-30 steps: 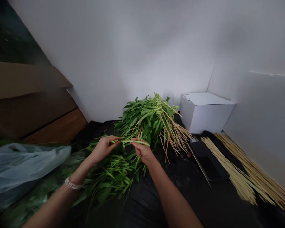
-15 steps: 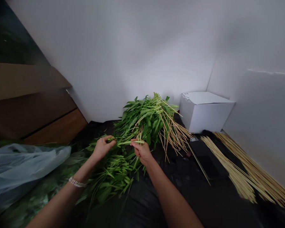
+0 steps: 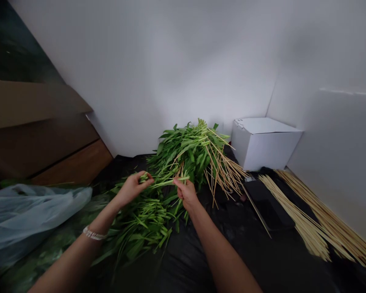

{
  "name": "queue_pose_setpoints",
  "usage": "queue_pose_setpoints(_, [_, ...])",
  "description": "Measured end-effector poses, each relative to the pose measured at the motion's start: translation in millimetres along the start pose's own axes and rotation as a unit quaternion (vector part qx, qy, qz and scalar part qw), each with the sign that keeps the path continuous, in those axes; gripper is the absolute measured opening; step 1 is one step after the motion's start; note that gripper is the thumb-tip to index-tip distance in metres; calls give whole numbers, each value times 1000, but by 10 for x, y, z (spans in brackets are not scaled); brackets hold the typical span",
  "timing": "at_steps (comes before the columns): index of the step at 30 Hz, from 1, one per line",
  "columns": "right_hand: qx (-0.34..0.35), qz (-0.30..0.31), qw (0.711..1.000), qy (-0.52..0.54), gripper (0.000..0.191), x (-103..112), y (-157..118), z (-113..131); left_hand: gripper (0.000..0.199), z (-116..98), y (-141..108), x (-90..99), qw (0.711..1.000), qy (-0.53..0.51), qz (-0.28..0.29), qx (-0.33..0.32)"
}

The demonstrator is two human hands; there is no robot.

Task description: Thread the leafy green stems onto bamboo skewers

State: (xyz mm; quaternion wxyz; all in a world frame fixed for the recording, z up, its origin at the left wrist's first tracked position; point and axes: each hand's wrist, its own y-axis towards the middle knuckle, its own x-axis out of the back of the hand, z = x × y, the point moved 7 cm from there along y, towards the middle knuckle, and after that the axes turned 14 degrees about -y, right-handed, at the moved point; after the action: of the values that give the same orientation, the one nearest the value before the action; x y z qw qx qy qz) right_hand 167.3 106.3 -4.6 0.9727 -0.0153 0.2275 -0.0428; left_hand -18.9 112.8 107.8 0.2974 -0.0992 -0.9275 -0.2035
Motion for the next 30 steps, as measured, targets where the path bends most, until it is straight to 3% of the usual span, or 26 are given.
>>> queue_pose_setpoints(2, [3, 1, 1000, -6, 38, -5, -2, 4, 27, -62, -13, -158, 997, 52, 52, -19])
queue_pose_setpoints(5, [10, 7, 1000, -20, 39, -15, -4, 16, 26, -113, -21, -290, 989, 108, 84, -48])
queue_pose_setpoints(12, [29, 24, 998, -44, 37, -54, -29, 54, 19, -155, -74, -366, 980, 172, 73, -70])
queue_pose_setpoints(16, [36, 31, 998, -51, 36, -69, -37, 70, 16, -93, -88, -325, 978, 199, 32, -44])
queue_pose_setpoints(19, [33, 29, 998, -53, 36, -76, -42, 58, 16, -1, -60, -235, 990, 141, -24, -14])
queue_pose_setpoints(22, [29, 33, 998, -48, 37, -102, -57, 37, 20, 154, -28, -144, 994, 24, -87, 56])
queue_pose_setpoints(27, [26, 29, 999, -33, 36, -150, -91, 39, 26, 300, -17, -158, 962, -174, -155, 145])
queue_pose_setpoints(30, [33, 21, 999, -30, 37, -161, -97, 57, 25, 318, 20, -179, 951, -201, -181, 152])
